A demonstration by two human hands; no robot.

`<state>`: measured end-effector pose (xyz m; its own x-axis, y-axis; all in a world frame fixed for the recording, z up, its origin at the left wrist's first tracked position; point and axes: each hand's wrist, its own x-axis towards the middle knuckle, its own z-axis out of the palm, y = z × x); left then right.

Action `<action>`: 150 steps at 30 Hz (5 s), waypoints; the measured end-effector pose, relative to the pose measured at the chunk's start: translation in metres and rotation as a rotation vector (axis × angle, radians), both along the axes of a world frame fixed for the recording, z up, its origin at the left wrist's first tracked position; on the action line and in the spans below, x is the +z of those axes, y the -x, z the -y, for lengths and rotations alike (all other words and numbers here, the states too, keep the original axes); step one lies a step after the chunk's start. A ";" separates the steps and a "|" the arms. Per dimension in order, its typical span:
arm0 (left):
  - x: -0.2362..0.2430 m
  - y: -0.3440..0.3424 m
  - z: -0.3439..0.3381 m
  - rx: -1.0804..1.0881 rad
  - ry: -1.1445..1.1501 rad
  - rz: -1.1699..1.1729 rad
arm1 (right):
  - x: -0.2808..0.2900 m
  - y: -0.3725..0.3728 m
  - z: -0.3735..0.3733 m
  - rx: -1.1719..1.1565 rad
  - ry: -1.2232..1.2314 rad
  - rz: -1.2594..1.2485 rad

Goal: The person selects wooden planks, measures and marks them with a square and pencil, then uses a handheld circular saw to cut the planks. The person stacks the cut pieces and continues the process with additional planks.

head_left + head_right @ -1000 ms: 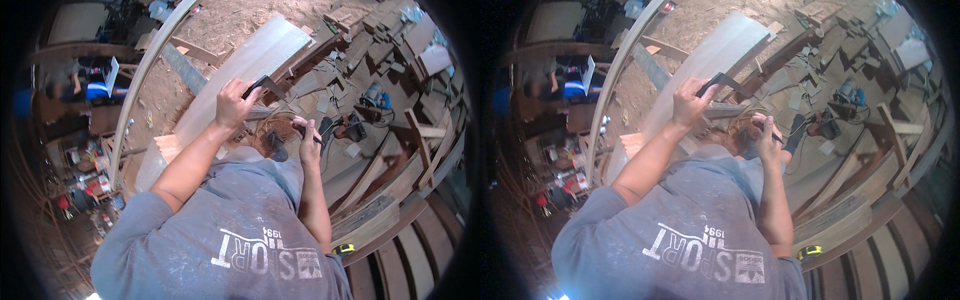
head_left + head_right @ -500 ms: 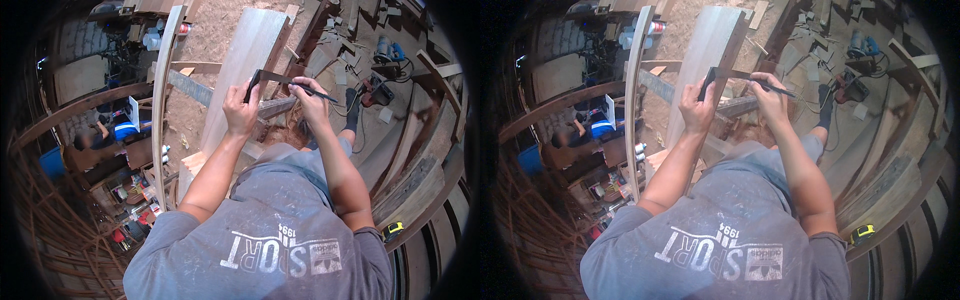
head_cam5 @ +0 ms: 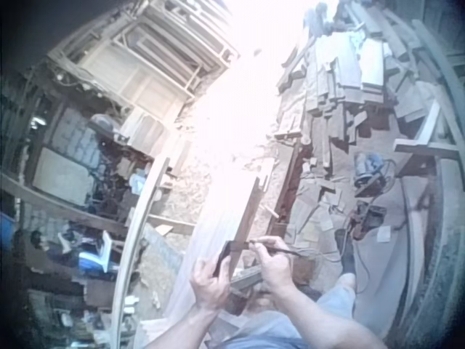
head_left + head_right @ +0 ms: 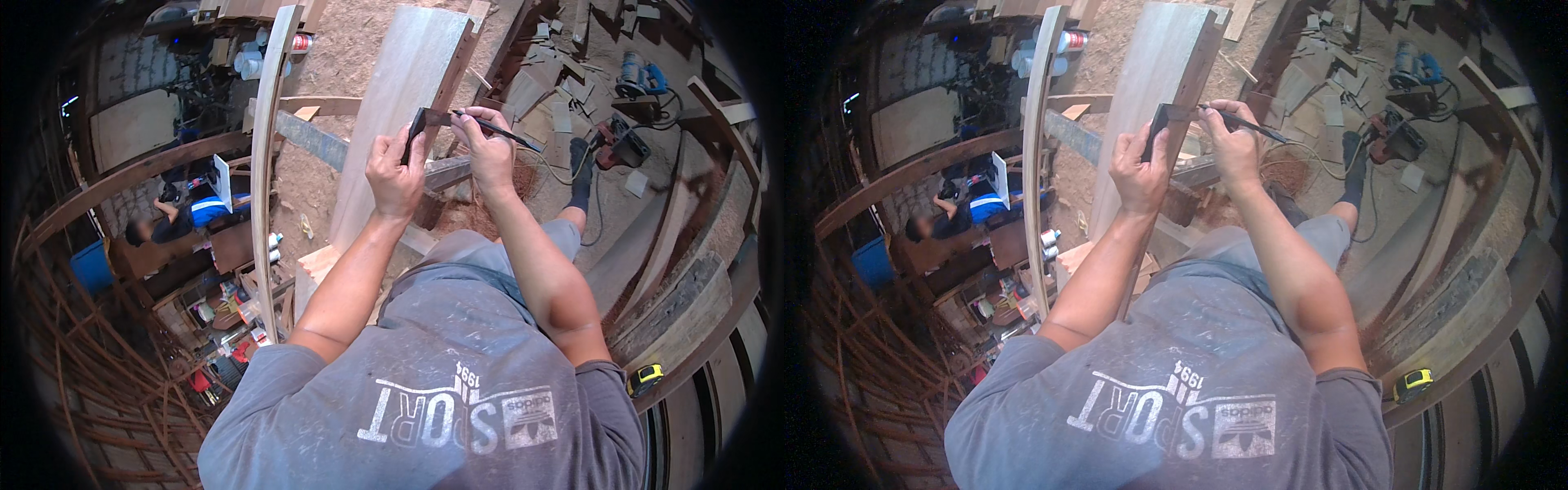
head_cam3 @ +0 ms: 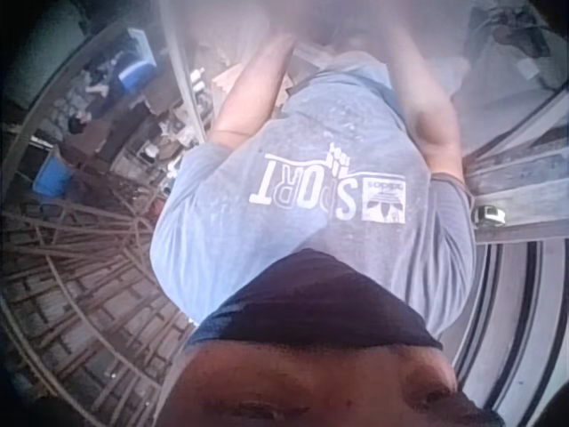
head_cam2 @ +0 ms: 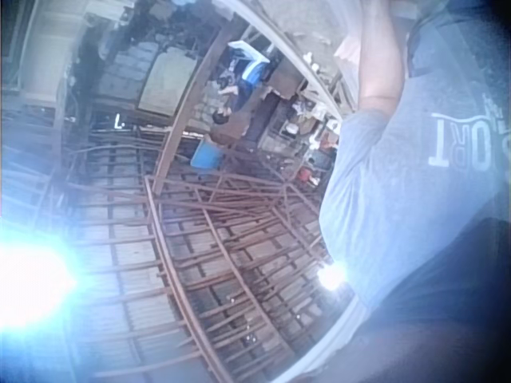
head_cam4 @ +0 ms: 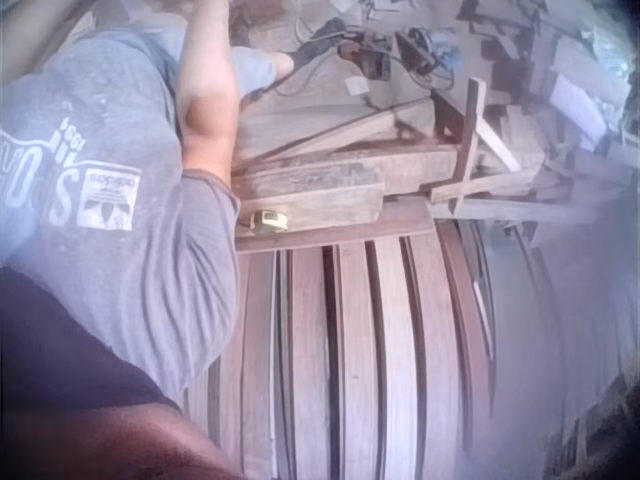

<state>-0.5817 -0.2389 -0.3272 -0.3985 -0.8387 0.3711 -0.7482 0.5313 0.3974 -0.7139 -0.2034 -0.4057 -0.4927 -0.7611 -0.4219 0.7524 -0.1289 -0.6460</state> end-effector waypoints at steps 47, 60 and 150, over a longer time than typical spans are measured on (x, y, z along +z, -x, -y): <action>-0.005 -0.004 0.000 -0.004 0.006 -0.007 | -0.004 0.029 -0.011 0.118 0.121 -0.074; -0.003 -0.004 0.001 -0.011 0.028 -0.001 | 0.058 0.017 -0.005 0.162 -0.111 -0.664; 0.065 0.076 -0.021 -0.758 -0.146 -0.366 | 0.141 0.204 -0.311 0.231 -0.937 -1.713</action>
<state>-0.6577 -0.2179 -0.2624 -0.7473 -0.4433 0.4950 -0.0223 0.7613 0.6480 -0.9179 0.1077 -0.2648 -0.6925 -0.7180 0.0697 -0.6825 0.6209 -0.3855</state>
